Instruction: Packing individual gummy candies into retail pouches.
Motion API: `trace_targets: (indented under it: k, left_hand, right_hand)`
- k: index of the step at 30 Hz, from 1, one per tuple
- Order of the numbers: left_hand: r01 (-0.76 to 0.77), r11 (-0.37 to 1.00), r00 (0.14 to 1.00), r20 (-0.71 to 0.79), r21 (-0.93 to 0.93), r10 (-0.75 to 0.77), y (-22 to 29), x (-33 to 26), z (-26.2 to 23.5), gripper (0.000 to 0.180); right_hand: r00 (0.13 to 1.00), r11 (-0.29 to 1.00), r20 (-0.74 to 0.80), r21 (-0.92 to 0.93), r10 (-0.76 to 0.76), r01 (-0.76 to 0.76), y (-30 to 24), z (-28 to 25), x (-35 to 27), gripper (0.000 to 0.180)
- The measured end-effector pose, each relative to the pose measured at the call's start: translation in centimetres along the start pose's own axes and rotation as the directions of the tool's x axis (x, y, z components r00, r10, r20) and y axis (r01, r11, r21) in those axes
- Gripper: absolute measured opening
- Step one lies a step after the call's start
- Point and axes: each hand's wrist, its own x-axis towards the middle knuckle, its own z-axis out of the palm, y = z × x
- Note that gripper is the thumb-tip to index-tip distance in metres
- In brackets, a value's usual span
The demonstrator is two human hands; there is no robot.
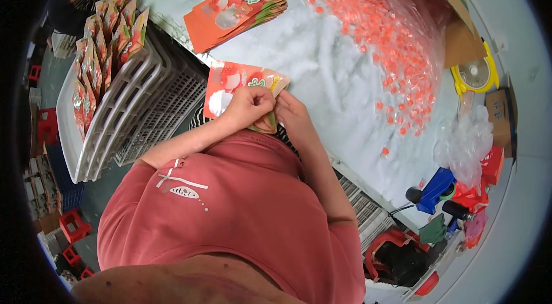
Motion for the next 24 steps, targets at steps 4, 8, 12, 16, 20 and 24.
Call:
trace_targets:
  k: [4, 8, 12, 16, 20, 24]
  left_hand:
    - [-0.044, 0.999, 0.999, -0.026, 0.027, 0.045, 0.8, -0.4, -0.3, 0.011]
    - [-0.163, 0.971, 0.986, 0.066, 0.176, 0.154, 1.8, -0.9, -0.6, 0.009]
    - [-0.217, 0.928, 0.976, 0.053, 0.302, 0.211, 3.1, -1.5, -0.4, 0.009]
    - [-0.342, 0.852, 0.94, 0.156, 0.397, 0.305, 3.2, -1.8, -0.3, 0.015]
    - [-0.463, 0.792, 0.887, 0.211, 0.399, 0.412, 3.5, -1.9, -0.7, 0.02]
    - [-0.496, 0.763, 0.868, 0.266, 0.414, 0.419, 3.3, -1.8, -0.8, 0.019]
  right_hand:
    - [0.995, 0.996, 0.104, 0.088, -0.008, -0.001, -0.4, 0.3, -0.6, 0.056]
    - [0.99, 0.994, 0.13, -0.097, 0.055, -0.043, -0.4, 0.5, -1.1, 0.052]
    - [0.988, 0.928, 0.122, -0.37, 0.09, -0.039, 0.7, 0.1, -0.7, 0.046]
    - [0.995, 0.931, 0.055, -0.359, 0.083, -0.058, 2.5, -0.3, 0.0, 0.043]
    - [0.983, 0.903, 0.163, -0.404, -0.089, 0.149, 2.1, 0.3, 0.0, 0.04]
    - [0.972, 0.916, 0.216, -0.365, -0.092, 0.168, 1.5, 0.5, -0.3, 0.045]
